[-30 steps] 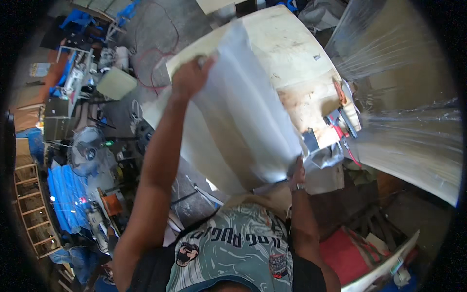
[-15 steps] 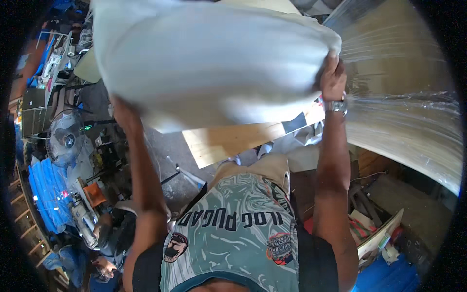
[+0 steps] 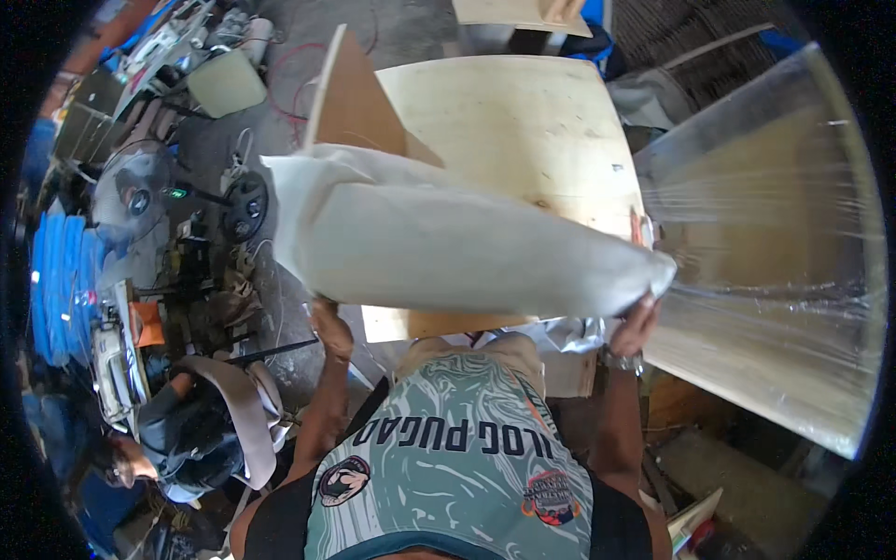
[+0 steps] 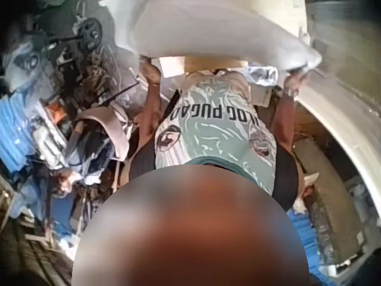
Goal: Applying and securing white foam padding to a wooden furniture frame using a pneumatic staple gun and scissors.
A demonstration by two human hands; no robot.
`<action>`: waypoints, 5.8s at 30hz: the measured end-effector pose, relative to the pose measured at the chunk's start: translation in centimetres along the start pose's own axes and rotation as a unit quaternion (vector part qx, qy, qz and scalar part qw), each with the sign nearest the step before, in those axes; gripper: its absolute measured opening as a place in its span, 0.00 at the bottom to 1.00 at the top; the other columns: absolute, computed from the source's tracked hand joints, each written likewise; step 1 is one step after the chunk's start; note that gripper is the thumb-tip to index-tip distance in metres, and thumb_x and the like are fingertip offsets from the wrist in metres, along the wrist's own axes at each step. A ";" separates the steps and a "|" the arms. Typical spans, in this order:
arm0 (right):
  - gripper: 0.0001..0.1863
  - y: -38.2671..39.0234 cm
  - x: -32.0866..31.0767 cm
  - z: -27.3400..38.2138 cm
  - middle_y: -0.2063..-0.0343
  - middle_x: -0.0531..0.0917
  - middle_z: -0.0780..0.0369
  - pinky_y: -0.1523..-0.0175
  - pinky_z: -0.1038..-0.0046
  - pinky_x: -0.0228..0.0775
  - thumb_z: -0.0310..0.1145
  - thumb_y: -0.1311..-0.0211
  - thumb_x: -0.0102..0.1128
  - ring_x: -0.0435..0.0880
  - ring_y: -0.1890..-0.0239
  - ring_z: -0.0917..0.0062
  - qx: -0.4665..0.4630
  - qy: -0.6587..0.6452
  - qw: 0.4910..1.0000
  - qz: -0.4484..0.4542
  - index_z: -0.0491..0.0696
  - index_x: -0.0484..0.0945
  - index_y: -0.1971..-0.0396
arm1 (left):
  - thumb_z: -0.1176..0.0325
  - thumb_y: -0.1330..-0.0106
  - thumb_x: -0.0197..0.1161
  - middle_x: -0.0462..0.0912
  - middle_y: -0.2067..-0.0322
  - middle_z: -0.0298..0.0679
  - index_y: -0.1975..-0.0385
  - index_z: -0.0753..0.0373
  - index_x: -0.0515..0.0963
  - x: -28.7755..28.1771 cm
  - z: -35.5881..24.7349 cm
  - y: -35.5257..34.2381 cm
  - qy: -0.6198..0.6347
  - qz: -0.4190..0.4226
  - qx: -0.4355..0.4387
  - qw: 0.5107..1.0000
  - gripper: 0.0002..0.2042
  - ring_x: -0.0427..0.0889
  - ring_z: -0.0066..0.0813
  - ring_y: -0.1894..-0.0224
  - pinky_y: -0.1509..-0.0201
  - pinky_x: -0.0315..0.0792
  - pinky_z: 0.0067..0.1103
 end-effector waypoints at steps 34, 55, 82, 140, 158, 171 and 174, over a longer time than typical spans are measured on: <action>0.28 -1.3 -5.9 1.5 0.62 0.84 0.47 0.51 0.59 0.73 0.58 0.35 0.53 0.83 0.57 0.52 0.001 0.296 0.920 -0.257 0.45 0.81 0.56 | 0.58 0.26 0.51 0.82 0.68 0.51 0.64 0.73 0.76 11.2 -11.0 -17.7 -0.158 0.208 0.093 0.961 0.19 0.79 0.38 0.68 0.62 0.71 0.31; 0.19 47.1 -12.8 -4.7 0.59 0.83 0.56 0.51 0.62 0.75 0.46 0.33 0.55 0.83 0.55 0.62 0.263 0.270 0.912 -0.161 0.49 0.79 0.50 | 0.58 0.24 0.47 0.77 0.51 0.57 0.49 0.73 0.74 2.9 -18.5 -12.7 -0.391 0.023 0.381 0.838 0.21 0.76 0.49 0.48 0.43 0.69 0.38; 0.22 110.2 -42.3 6.2 0.66 0.87 0.55 0.51 0.62 0.76 0.50 0.36 0.51 0.86 0.61 0.61 0.727 0.491 0.384 -0.286 0.48 0.85 0.58 | 0.61 0.37 0.66 0.68 0.40 0.60 0.52 0.71 0.76 11.8 -21.5 24.8 -0.269 0.351 0.569 0.693 0.21 0.65 0.58 0.35 0.31 0.60 0.45; 0.18 12.8 -25.1 16.5 0.74 0.77 0.70 0.66 0.79 0.66 0.36 0.50 0.77 0.71 0.73 0.87 0.293 0.234 0.813 0.445 0.48 0.81 0.61 | 0.22 0.41 0.43 0.80 0.48 0.44 0.44 0.63 0.77 38.0 -28.3 20.7 -0.396 0.796 -0.235 0.392 0.46 0.78 0.35 0.48 0.40 0.68 0.29; 0.27 2.4 -19.8 19.8 0.75 0.75 0.56 0.65 0.60 0.67 0.52 0.53 0.75 0.77 0.71 0.60 0.119 0.327 0.689 0.635 0.46 0.71 0.71 | 0.64 0.38 0.70 0.78 0.75 0.27 0.62 0.67 0.79 41.5 -34.0 15.8 -0.124 0.798 -0.208 0.552 0.13 0.72 0.12 0.70 0.65 0.66 0.15; 0.12 -1.0 -15.7 22.4 0.82 0.75 0.56 0.70 0.62 0.66 0.37 0.51 0.65 0.74 0.78 0.60 0.176 0.273 0.687 0.650 0.44 0.75 0.75 | 0.66 0.34 0.67 0.81 0.73 0.30 0.63 0.66 0.81 41.7 -35.1 15.1 -0.205 0.772 -0.060 0.598 0.10 0.74 0.15 0.69 0.62 0.69 0.20; 0.10 -1.5 -14.9 24.1 0.78 0.82 0.57 0.66 0.60 0.71 0.38 0.49 0.64 0.81 0.72 0.58 -0.003 0.373 0.655 0.658 0.48 0.79 0.74 | 0.65 0.35 0.67 0.82 0.74 0.32 0.63 0.66 0.81 41.6 -35.4 15.0 -0.202 0.767 -0.031 0.609 0.10 0.74 0.17 0.70 0.63 0.70 0.21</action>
Point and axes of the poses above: each hand's wrist, its own y-axis away from the middle knuckle, its own x-axis out of the palm, z = x × y, the point moved 5 cm from there along -y, towards the middle knuckle
